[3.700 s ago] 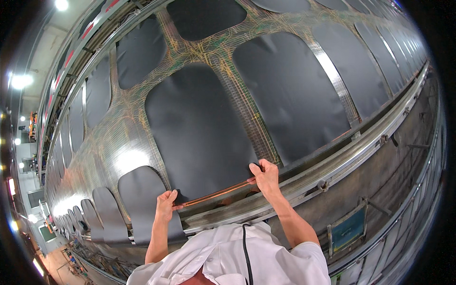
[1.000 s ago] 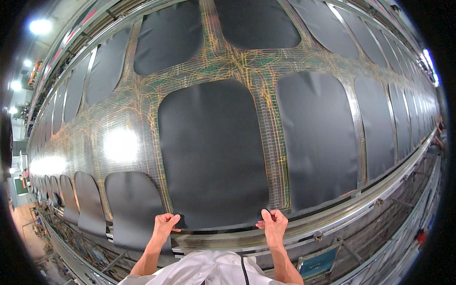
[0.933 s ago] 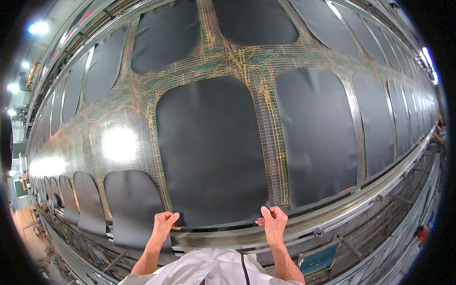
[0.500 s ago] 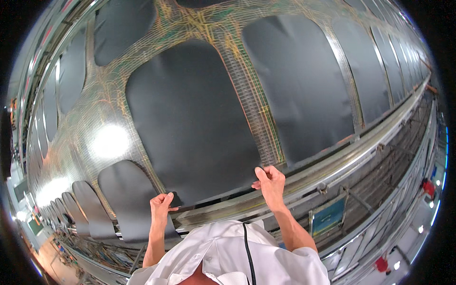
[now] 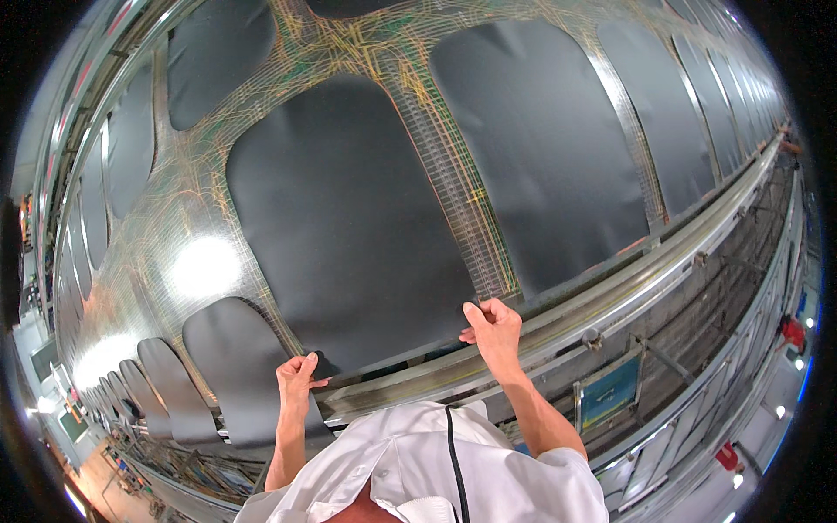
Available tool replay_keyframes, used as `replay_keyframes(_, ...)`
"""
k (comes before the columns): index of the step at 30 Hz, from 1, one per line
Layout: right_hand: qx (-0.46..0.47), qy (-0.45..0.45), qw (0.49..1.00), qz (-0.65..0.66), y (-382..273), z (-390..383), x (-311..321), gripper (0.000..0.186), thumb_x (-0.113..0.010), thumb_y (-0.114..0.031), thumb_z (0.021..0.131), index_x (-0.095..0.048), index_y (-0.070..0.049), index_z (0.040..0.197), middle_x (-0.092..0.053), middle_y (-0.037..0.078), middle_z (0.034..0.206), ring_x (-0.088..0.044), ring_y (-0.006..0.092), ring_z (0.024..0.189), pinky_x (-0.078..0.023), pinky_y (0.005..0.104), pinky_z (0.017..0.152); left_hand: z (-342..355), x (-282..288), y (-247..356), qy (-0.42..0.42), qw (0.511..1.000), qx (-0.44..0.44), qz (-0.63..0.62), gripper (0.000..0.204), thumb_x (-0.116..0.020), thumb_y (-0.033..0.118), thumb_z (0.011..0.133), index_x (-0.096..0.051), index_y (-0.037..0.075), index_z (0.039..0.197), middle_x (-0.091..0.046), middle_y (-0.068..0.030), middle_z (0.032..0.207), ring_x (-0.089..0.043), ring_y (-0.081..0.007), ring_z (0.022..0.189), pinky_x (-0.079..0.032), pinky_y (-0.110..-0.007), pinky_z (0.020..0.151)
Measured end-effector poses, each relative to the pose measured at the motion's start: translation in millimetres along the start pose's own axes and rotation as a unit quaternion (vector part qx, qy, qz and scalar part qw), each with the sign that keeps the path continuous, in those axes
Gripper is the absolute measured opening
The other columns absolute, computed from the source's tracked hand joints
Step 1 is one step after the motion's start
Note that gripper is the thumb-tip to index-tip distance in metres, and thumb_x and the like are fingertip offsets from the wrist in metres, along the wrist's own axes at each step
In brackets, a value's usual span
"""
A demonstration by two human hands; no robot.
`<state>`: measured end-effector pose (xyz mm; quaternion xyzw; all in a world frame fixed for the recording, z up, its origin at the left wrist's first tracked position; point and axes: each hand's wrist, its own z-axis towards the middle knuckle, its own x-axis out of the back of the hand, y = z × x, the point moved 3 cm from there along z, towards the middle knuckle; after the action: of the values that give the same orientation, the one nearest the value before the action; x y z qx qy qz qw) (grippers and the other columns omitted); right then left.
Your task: The person repeatedly places black foam insulation pads into designated recesses on a curved, grid-lined metallic surface. They smooth each pad into place with their hands, then lift it out and repeat the process on the same or adjacent sections.
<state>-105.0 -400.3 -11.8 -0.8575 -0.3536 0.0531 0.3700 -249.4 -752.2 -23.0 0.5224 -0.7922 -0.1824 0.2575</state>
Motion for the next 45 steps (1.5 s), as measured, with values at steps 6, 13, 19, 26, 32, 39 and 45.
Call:
replay_keyframes(6,0.011,-0.006,1.000,0.001,1.1,-1.3,-2.4,0.028,-0.071,-0.020,0.089,-0.058,0.001,0.077,-0.062,0.007,0.064,-0.065,0.0147,0.052,-0.053,0.0249,0.046,-3.5,0.2,1.3,0.013,1.000,-0.002,-0.021,0.030,-0.070,0.023,0.091,-0.063,0.002,0.071,-0.042,0.0055,0.060,-0.041,-0.0031,0.053,-0.059,-0.028,0.052)
replay_keyframes(13,0.037,0.001,0.998,-0.058,-4.6,-3.3,-2.7,0.028,-0.071,-0.020,0.089,-0.058,0.002,0.079,-0.061,0.007,0.062,-0.065,0.0155,0.054,-0.053,0.0268,0.048,-8.3,-4.8,2.5,0.035,0.999,-0.023,-0.026,0.030,-0.069,0.022,0.091,-0.064,0.000,0.072,-0.045,0.0036,0.057,-0.045,-0.0057,0.051,-0.058,-0.030,0.053)
replay_keyframes(19,0.474,0.006,0.749,-0.463,-66.3,-30.6,-21.1,0.045,-0.072,-0.026,0.084,-0.060,-0.009,0.124,-0.056,0.016,0.127,-0.049,0.0392,0.123,-0.038,0.0529,0.103,-45.2,-24.7,42.8,0.236,0.903,-0.259,0.249,0.030,-0.072,0.016,0.083,-0.063,-0.001,0.106,-0.065,-0.0174,0.099,-0.063,-0.0294,0.091,-0.050,-0.048,0.086)
replay_keyframes(26,0.655,-0.315,0.464,-0.507,-87.1,43.2,-164.8,0.051,-0.060,-0.042,0.089,-0.055,-0.025,0.137,-0.042,0.003,0.149,-0.029,0.0374,0.141,-0.022,0.0586,0.115,-41.2,-149.1,78.4,-0.149,0.645,-0.621,0.420,0.069,-0.074,0.035,0.079,-0.049,0.013,0.138,-0.036,-0.0132,0.153,-0.029,-0.0335,0.143,-0.021,-0.056,0.116)
replay_keyframes(32,0.716,-0.154,0.441,-0.518,-215.4,166.8,-259.6,0.049,-0.049,-0.045,0.097,-0.050,-0.025,0.142,-0.041,0.004,0.151,-0.028,0.0358,0.142,-0.019,0.0566,0.116,52.3,-172.9,172.3,-0.096,0.634,-0.603,0.475,0.071,-0.064,0.046,0.084,-0.045,0.009,0.141,-0.038,-0.0127,0.151,-0.032,-0.0345,0.141,-0.026,-0.059,0.111)
replay_keyframes(39,0.658,0.031,0.569,-0.493,-211.6,160.9,-244.1,0.056,-0.053,-0.038,0.096,-0.045,-0.009,0.143,-0.035,0.015,0.153,-0.026,0.0451,0.141,-0.020,0.0601,0.114,195.5,-85.8,282.7,0.283,0.670,-0.504,0.467,0.063,-0.044,0.044,0.098,-0.035,0.008,0.149,-0.029,-0.0159,0.157,-0.026,-0.0372,0.144,-0.019,-0.061,0.114)
replay_keyframes(45,0.593,-0.146,0.609,-0.506,-55.8,13.3,-133.4,0.067,-0.067,-0.039,0.085,-0.047,-0.012,0.142,-0.035,0.013,0.153,-0.026,0.0450,0.140,-0.021,0.0626,0.112,119.1,-86.8,234.9,0.218,0.622,-0.507,0.555,0.055,-0.048,0.033,0.096,-0.040,0.006,0.143,-0.036,-0.0186,0.150,-0.028,-0.0457,0.139,-0.020,-0.062,0.112)
